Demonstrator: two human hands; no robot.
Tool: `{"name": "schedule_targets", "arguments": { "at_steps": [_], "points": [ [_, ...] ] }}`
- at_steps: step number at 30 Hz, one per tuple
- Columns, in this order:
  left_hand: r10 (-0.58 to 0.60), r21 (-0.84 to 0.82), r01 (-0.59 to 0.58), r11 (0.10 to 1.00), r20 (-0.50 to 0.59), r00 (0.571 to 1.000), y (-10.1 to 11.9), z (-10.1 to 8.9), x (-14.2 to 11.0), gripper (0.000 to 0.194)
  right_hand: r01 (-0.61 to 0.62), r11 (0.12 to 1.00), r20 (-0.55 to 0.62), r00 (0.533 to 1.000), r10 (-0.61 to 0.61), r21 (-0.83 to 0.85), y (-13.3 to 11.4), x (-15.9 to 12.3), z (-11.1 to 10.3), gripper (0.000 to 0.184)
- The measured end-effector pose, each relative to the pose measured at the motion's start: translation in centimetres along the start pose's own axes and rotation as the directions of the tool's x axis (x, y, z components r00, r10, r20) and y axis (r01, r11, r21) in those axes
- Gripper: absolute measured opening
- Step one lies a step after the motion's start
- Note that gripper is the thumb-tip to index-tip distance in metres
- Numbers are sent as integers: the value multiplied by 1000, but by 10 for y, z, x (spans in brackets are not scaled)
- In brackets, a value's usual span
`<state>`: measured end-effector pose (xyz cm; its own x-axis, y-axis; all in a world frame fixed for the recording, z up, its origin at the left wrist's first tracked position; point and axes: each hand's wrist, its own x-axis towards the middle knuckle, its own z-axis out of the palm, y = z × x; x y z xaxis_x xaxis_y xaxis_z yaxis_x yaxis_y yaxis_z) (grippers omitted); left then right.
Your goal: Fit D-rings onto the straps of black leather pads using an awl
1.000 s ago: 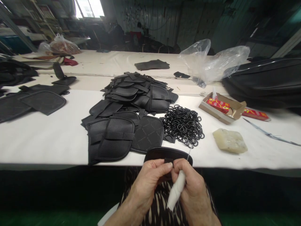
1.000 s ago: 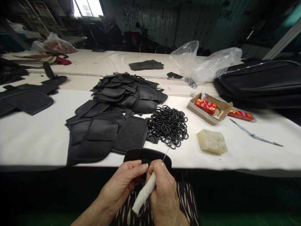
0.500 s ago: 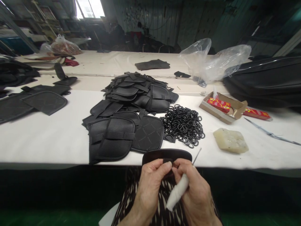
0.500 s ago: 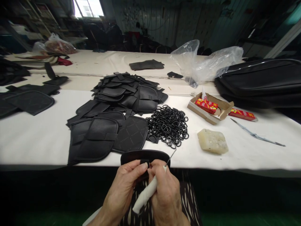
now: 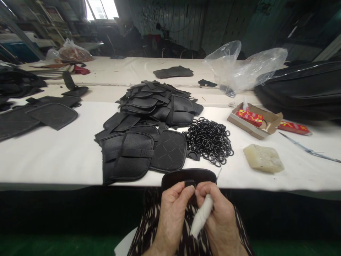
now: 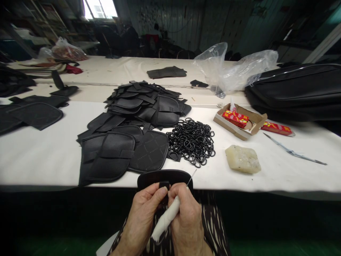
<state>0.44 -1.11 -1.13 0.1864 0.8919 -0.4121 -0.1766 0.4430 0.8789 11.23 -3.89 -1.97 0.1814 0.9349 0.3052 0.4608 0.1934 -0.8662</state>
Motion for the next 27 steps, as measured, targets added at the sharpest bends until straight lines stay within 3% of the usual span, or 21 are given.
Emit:
{"name": "schedule_targets", "arguments": {
  "at_steps": [6,13,19,27],
  "points": [
    [-16,47,17,999,-16,1000,-4,3,-4,26,-123,992,4,992,123,-29,1,-2,2,13],
    [-32,87,39,995,-71,997,-4,5,-5,27,-164,986,21,986,164,-2,4,-5,4,14],
    [-21,99,28,995,-67,998,1,5,-4,32,-36,998,-9,999,36,-59,0,-2,2,11],
    [4,-21,-4,1000,-13,1000,15,3,-2,29,123,991,-46,992,-120,59,-5,9,1,11]
  ]
}}
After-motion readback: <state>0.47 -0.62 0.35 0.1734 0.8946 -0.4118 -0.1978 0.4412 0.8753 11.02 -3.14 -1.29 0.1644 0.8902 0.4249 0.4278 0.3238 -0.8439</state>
